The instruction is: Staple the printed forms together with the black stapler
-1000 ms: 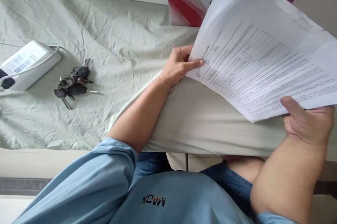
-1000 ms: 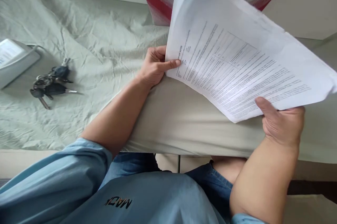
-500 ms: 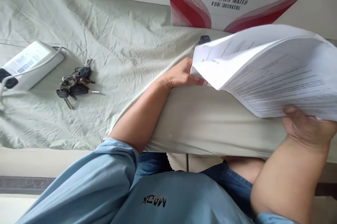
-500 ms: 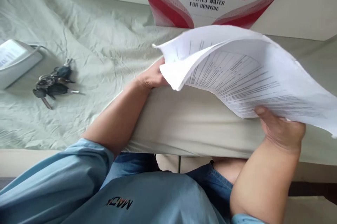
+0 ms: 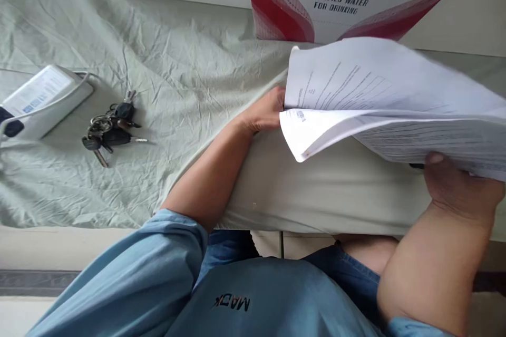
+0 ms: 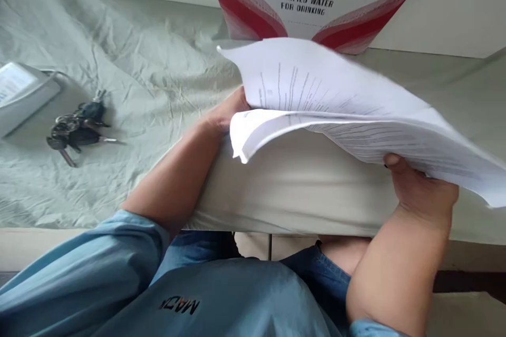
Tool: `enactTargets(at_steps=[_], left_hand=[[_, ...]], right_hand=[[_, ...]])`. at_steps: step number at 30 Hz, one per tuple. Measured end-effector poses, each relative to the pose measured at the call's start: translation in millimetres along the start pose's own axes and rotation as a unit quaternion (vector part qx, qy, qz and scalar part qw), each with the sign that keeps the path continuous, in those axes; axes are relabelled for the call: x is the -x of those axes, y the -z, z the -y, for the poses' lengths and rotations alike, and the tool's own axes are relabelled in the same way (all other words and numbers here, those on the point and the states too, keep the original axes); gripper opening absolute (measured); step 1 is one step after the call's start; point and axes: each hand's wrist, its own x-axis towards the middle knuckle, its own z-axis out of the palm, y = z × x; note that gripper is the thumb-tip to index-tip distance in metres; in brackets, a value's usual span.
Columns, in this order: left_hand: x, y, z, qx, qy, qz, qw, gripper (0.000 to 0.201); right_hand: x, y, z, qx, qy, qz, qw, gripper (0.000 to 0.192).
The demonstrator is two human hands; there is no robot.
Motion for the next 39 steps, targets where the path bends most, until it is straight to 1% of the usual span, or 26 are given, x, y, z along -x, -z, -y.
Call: enactTargets(at_steps=[1,3,4,5,7,9,12,14,16,18,19,20,21,23,24,25,26,27,29,32,33,34,35,36,38,39], left_hand=[[0,0.1,-1,-0.001,0.005,0.025,1.000,0.101],[0,1.3,-2,0.022,0.013,0.097,0.995,0.094],[0,2.0,-1,0.025,0.014,0.110,0.994,0.090],[-1,2.5,1,0.013,0.017,0.111,0.994,0.086],[-3,2.3,7,-0.037,0.028,0.093,0.995,0.078],[-3,0.6,11,-0.078,0.037,0.078,0.993,0.070],[0,-2.1,10,-0.058,0.047,0.059,0.995,0.063],[4,-2.8,4,-0.026,0.063,0.035,0.997,0.065],[6,-2.3,-3,-0.002,0.081,0.016,0.997,0.070],[8,-0.7,-8,0.016,0.095,0.008,0.995,0.073],[8,0.4,-10,0.024,0.103,0.009,0.994,0.073],[9,1.8,-12,0.032,0.112,0.014,0.993,0.071],[9,3.2,-14,0.040,0.124,0.025,0.991,0.069],[9,5.9,-19,0.052,0.150,0.070,0.985,0.064],[9,7.0,-22,0.055,0.161,0.101,0.980,0.062],[9,7.9,-25,0.054,0.168,0.135,0.975,0.061],[8,8.5,-29,0.050,0.171,0.170,0.969,0.059],[8,8.8,-32,0.044,0.169,0.201,0.964,0.058],[6,8.4,-36,0.032,0.160,0.244,0.956,0.055],[3,6.5,-38,0.022,0.153,0.266,0.951,0.052],[3,5.7,-38,0.019,0.153,0.268,0.951,0.052],[3,5.0,-37,0.017,0.153,0.270,0.950,0.051],[2,4.4,-37,0.016,0.152,0.273,0.950,0.050],[2,3.9,-36,0.014,0.151,0.277,0.949,0.049],[2,3.1,-36,0.013,0.149,0.279,0.949,0.046],[2,2.7,-36,0.013,0.148,0.275,0.950,0.045]], right_hand=[[0,-1,-1,-0.006,0.008,-0.019,1.000,0.096],[1,-1,-1,-0.003,-0.007,-0.025,1.000,0.098],[3,-1,0,0.006,-0.025,-0.015,1.000,0.096],[4,-1,1,0.018,-0.042,-0.005,0.999,0.091],[6,-4,7,0.033,-0.059,0.013,0.998,0.084],[5,-10,15,0.021,-0.058,0.034,0.998,0.084],[4,-21,30,0.000,-0.081,0.070,0.994,0.086],[3,-24,38,0.014,-0.126,0.078,0.989,0.085],[3,-21,40,0.038,-0.199,0.096,0.975,0.082],[0,-12,38,0.065,-0.273,0.129,0.951,0.074],[-2,-7,36,0.078,-0.295,0.131,0.943,0.073],[-5,-1,33,0.090,-0.303,0.116,0.942,0.074],[-8,5,31,0.097,-0.300,0.089,0.945,0.076],[-13,15,27,0.091,-0.271,0.035,0.957,0.080],[-15,19,26,0.081,-0.257,0.028,0.963,0.081],[-16,21,26,0.066,-0.249,0.041,0.965,0.082],[-16,21,26,0.049,-0.249,0.069,0.965,0.083],[-14,19,27,0.034,-0.255,0.101,0.961,0.087],[-10,9,29,0.017,-0.279,0.167,0.945,0.101],[-3,-13,35,0.018,-0.319,0.268,0.909,0.116],[0,-21,37,0.014,-0.329,0.291,0.899,0.118],[2,-29,38,0.007,-0.336,0.301,0.892,0.114],[4,-36,39,-0.001,-0.337,0.297,0.893,0.106],[6,-43,39,-0.007,-0.334,0.280,0.900,0.095],[9,-54,36,-0.011,-0.322,0.230,0.918,0.071],[10,-59,34,-0.010,-0.313,0.204,0.928,0.063]])
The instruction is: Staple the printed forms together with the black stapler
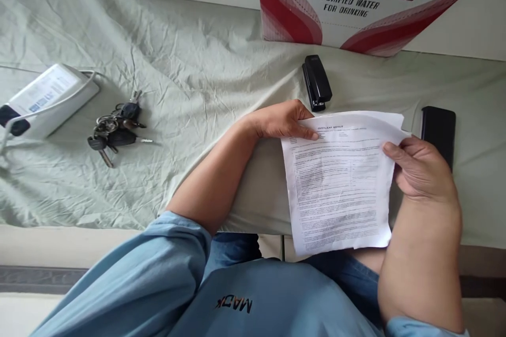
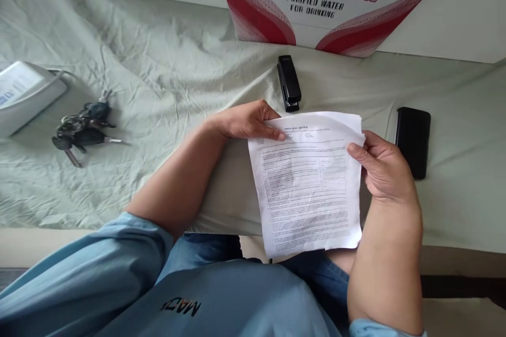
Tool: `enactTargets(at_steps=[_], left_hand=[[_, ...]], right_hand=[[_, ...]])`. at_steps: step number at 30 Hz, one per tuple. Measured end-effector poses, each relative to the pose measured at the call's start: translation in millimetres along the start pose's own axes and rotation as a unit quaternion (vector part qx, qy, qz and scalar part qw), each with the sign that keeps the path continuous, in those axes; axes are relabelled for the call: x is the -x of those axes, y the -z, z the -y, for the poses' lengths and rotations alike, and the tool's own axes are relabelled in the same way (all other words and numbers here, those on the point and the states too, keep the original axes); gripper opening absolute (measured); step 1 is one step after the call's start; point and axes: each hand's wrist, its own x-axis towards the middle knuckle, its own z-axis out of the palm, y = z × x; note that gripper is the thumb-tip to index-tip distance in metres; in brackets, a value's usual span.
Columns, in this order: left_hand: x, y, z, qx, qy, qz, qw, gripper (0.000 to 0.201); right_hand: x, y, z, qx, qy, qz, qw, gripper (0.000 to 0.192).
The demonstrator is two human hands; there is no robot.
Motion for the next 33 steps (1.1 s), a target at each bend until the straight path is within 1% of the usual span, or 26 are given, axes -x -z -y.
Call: enactTargets(at_steps=[2,5,8,10,13,16,20,23,26,29,31,33], left_hand=[[-1,-0.9,1,0.007,0.001,-0.023,1.000,0.044],[-2,-3.9,4,0.038,-0.004,-0.080,0.996,0.041],[-4,-9.7,5,0.051,-0.015,-0.132,0.990,0.026],[-6,-14.6,1,0.034,0.004,-0.168,0.985,0.016],[-10,-21.5,-7,-0.002,0.055,-0.217,0.975,0.018],[-15,-26.6,-10,-0.046,0.088,-0.245,0.964,0.019],[-20,-29.4,-7,-0.080,0.066,-0.291,0.951,0.016],[-25,-30.1,-2,-0.099,0.074,-0.318,0.940,0.012],[-31,-33.2,7,-0.117,0.077,-0.350,0.926,0.018],[-35,-40.0,21,-0.135,0.051,-0.389,0.910,0.028],[-36,-44.5,28,-0.152,0.035,-0.412,0.898,0.038],[-35,-46.5,33,-0.184,0.010,-0.431,0.883,0.053]], right_hand=[[-6,-4,-6,-0.004,0.021,-0.042,0.999,0.059],[-15,-3,-14,0.004,0.040,-0.101,0.994,0.066],[-20,-1,-18,0.032,0.041,-0.129,0.990,0.067],[-21,-1,-18,0.047,0.038,-0.119,0.991,0.063],[-21,-4,-16,0.062,0.028,-0.100,0.993,0.061],[-21,-3,-14,0.095,0.007,-0.082,0.992,0.060],[-23,4,-12,0.101,-0.043,-0.051,0.993,0.060],[-26,6,-13,0.106,-0.045,-0.055,0.992,0.061],[-29,5,-16,0.119,-0.033,-0.068,0.990,0.061],[-31,3,-18,0.123,-0.035,-0.074,0.989,0.057],[-31,3,-19,0.122,-0.033,-0.077,0.989,0.054],[-32,3,-19,0.118,-0.028,-0.079,0.989,0.051]])
